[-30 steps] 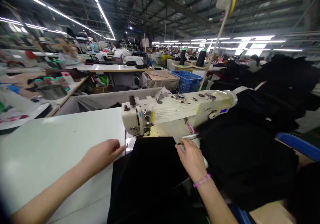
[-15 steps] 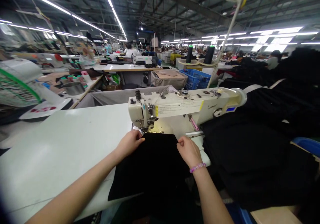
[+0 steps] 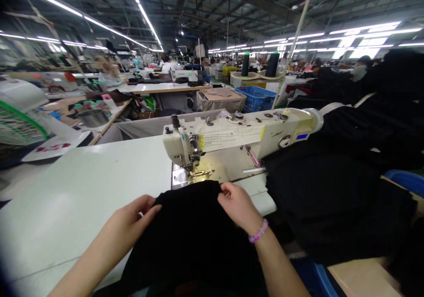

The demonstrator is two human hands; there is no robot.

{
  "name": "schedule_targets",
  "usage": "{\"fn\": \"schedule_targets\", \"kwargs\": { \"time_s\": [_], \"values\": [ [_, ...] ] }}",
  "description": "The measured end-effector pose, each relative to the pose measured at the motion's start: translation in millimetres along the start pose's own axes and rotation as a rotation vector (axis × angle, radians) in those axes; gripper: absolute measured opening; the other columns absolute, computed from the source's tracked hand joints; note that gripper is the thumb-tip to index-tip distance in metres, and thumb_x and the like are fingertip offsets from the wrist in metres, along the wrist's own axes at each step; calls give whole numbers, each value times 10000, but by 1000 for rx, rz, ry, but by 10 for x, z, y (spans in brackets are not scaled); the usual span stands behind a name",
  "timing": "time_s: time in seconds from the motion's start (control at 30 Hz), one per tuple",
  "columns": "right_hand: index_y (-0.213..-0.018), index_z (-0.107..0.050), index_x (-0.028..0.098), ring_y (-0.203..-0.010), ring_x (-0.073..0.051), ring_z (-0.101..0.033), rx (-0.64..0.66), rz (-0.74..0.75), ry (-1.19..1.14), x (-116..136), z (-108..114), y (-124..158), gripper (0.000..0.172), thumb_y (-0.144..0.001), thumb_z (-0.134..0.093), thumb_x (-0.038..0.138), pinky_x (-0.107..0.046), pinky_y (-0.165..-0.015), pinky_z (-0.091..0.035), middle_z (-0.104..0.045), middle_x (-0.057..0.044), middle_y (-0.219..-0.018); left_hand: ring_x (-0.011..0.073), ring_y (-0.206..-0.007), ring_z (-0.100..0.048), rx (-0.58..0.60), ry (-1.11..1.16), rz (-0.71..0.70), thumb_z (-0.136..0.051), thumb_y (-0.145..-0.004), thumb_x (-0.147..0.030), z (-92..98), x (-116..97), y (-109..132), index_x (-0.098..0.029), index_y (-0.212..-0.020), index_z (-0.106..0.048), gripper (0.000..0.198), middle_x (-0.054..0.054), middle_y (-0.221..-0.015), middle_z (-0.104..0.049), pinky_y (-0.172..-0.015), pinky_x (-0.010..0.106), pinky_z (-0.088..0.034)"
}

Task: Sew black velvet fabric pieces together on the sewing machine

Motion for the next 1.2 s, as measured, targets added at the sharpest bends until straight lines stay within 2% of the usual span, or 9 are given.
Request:
{"fn": "schedule_targets", "kwargs": {
  "time_s": [0.1,0.27,0.43,0.63,0.77,0.87,0.97,1.07,1.2],
  "values": [
    [-676,-540,216,-587,-162,-522,-18,16,109,-18,-221,49,107,-759,-511,155,-275,-593,-404,-534,23,-625,261,-750,-644,7,-278,73,-409,-922,-355,-212,232,49,-234,-804,-505,194,77,-827,-656,-680,357,-445],
    [-759,-578,212,-804,-223,-583,-63,74,200,42,-350,78,69,-822,-577,184,-349,-764,-470,-604,-56,-894,305,-959,-611,-187,-268,-18,-492,-893,-339,-253,334,-5,-226,-838,-534,133,135,-1035,-629,-890,416,-479],
    [-752,-583,216,-1084,-256,-572,-65,139,141,48,-422,-189,98,-787,-652,155,-423,-999,-431,-637,-79,-1109,256,-787,-599,-93,-80,-49,-533,-806,-231,-228,363,-195,-250,-705,-469,121,67,-795,-618,-772,371,-472],
    [-628,-546,214,-799,-200,-589,-36,110,-61,-73,-460,-402,189,-717,-712,229,-376,-867,-483,-608,1,-761,200,-668,-548,-195,30,-76,-471,-821,-285,-202,380,-138,-259,-706,-418,129,6,-692,-550,-654,318,-439],
    [-716,-605,194,-762,-194,-622,10,57,-295,-58,-381,-290,276,-780,-687,450,-347,-787,-519,-662,-24,-813,149,-563,-526,-295,464,-18,-559,-813,-466,-81,435,37,-247,-782,-489,232,-53,-613,-497,-555,260,-428],
    [-874,-680,174,-941,-234,-676,88,50,-461,59,-363,-203,405,-814,-666,574,-382,-888,-530,-716,-84,-1044,179,-807,-676,-295,711,-46,-670,-757,-473,56,374,139,-225,-789,-547,279,42,-932,-694,-683,268,-523],
    [-860,-722,169,-1095,-282,-656,144,72,-550,191,-389,-198,482,-781,-705,644,-434,-991,-496,-714,-114,-1148,247,-1092,-678,-268,822,-79,-725,-733,-440,152,315,184,-212,-811,-618,263,105,-1300,-652,-882,322,-552],
    [-789,-742,176,-1194,-312,-613,89,107,-589,262,-385,-247,471,-733,-759,643,-455,-1068,-443,-674,-132,-1270,271,-1132,-673,-316,848,-74,-765,-687,-456,203,343,198,-213,-867,-687,313,114,-1339,-637,-961,350,-542],
    [-791,-775,187,-1137,-319,-642,-141,148,-538,281,-276,-227,417,-699,-798,593,-453,-1037,-486,-705,-143,-1186,273,-1103,-683,-453,857,-72,-788,-654,-459,311,377,249,-210,-857,-748,324,115,-1271,-668,-975,348,-537]
  ]
}}
Point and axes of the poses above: each hand's wrist, its own y-axis away from the middle knuckle, its own z-axis out of the back of the hand, x = y × z, the point moved 6 cm from there along -y, towards the middle knuckle
